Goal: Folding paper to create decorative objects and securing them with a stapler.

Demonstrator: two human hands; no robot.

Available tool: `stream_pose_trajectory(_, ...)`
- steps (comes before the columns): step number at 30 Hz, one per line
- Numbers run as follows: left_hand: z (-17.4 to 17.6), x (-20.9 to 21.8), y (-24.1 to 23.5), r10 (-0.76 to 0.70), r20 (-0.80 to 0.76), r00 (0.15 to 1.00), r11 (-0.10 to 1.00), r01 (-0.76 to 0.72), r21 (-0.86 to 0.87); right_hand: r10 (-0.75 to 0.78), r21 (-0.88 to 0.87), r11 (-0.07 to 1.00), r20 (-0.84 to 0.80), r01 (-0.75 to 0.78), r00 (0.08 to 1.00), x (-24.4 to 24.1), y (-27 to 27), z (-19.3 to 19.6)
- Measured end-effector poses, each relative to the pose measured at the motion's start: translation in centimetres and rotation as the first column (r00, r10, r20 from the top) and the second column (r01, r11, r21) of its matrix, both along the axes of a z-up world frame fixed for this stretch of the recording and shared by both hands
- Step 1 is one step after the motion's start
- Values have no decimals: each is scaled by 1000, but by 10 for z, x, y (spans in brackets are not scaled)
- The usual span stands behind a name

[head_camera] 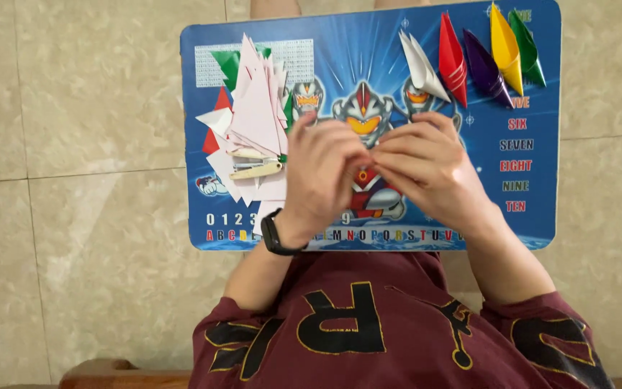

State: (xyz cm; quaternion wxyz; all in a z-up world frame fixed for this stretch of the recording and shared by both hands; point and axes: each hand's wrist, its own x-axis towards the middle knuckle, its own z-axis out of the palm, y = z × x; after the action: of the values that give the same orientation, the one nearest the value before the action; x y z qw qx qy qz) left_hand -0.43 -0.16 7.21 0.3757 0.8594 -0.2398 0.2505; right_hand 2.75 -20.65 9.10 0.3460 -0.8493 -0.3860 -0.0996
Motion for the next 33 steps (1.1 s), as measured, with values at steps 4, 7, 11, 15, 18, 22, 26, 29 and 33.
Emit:
stream_pose_trajectory(4, -7, 3, 10, 38, -77, 996, 992, -46, -113, -29, -5, 1000, -37, 29, 999, -2, -13, -6)
stream_pose_trajectory(7, -10, 0, 18, 26, -100, 995, 966, -51, -253, -69, 49, 996, -98, 74, 993, -5, -27, -8)
stream_pose_trajectory(11, -5, -7, 19, 27, -222, 975, 917, -112, -384, -85, 130, 985, -182, 109, 980, -8, -38, -13)
stream_pose_trajectory(15, -7, -10, 16, -36, -304, 952, 869, -121, -480, -88, 196, 971, -251, 140, 964, -12, -45, -8)
stream_pose_trajectory(18, -13, -11, 17, -69, -293, 954, 860, -92, -502, -27, 312, 943, -275, 116, 961, -12, -48, -6)
stream_pose_trajectory(22, -30, -5, 34, -142, -315, 938, 690, -134, -711, -26, 531, 814, -368, 233, 929, -5, -73, -16)
stream_pose_trajectory(26, -42, -4, 39, -115, -422, 899, 607, -272, -746, 48, 550, 777, -536, 306, 843, -4, -55, -38)
stream_pose_trajectory(29, -47, -3, 33, -194, -463, 865, 575, -282, -768, 202, 590, 765, -601, 258, 773, 10, -17, -29)
stream_pose_trajectory(33, -50, -1, 33, -310, -525, 793, 536, -310, -785, 237, 569, 744, -714, 349, 659, 16, -3, -41)
